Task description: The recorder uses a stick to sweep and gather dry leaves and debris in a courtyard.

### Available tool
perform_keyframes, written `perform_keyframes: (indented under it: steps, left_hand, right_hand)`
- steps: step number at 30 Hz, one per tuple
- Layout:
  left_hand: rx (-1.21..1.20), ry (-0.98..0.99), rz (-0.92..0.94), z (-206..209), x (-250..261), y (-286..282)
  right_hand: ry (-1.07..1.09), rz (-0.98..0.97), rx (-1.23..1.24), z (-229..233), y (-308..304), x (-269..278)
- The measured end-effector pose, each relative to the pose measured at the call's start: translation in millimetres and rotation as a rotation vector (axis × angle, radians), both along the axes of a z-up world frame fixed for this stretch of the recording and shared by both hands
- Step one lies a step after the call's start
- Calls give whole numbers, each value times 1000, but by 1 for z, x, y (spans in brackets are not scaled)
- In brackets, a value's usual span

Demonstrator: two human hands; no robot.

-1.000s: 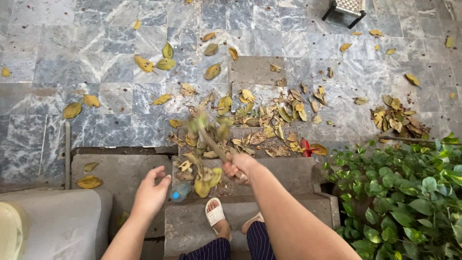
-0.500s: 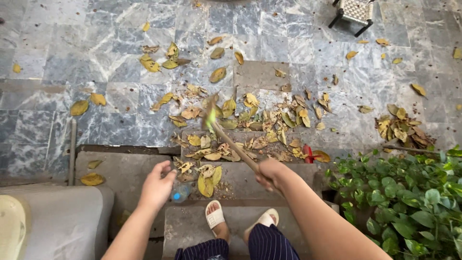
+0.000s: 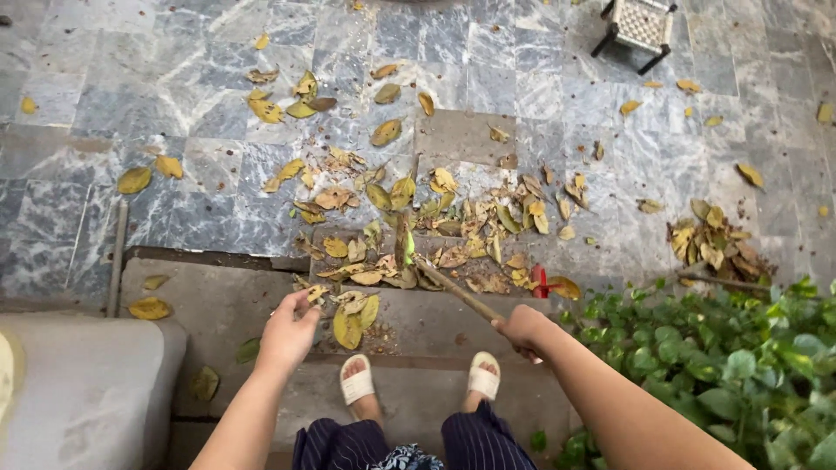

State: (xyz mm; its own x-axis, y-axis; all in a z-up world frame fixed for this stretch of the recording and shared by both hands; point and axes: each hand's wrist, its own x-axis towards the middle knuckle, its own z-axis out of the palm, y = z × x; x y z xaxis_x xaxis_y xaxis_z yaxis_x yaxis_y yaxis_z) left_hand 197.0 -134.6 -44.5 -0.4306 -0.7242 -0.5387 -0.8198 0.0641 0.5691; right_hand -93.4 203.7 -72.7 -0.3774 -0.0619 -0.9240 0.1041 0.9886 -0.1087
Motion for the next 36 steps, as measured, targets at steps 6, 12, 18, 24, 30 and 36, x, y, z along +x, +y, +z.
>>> perform_keyframes:
  steps: [6, 12, 18, 24, 30, 36]
  left_hand:
    - [-34, -8, 100, 23, -24, 68]
    - [-79, 65, 163, -25, -30, 125]
    - [-108, 110, 223, -30, -42, 147]
    - [-194, 176, 197, -91, -62, 110]
    - [-180, 184, 284, -132, -86, 74]
    - [-163, 155, 403, -198, -64, 63]
  right_hand:
    - [166, 396, 96, -4, 64, -62]
    - [211, 485, 93, 41, 84, -105]
    - [372, 604, -2, -26, 114, -149]
    - [358, 676, 11, 2, 60, -164]
    - [436, 859, -69, -55, 8, -187]
    - [404, 1042, 112, -85, -65, -193]
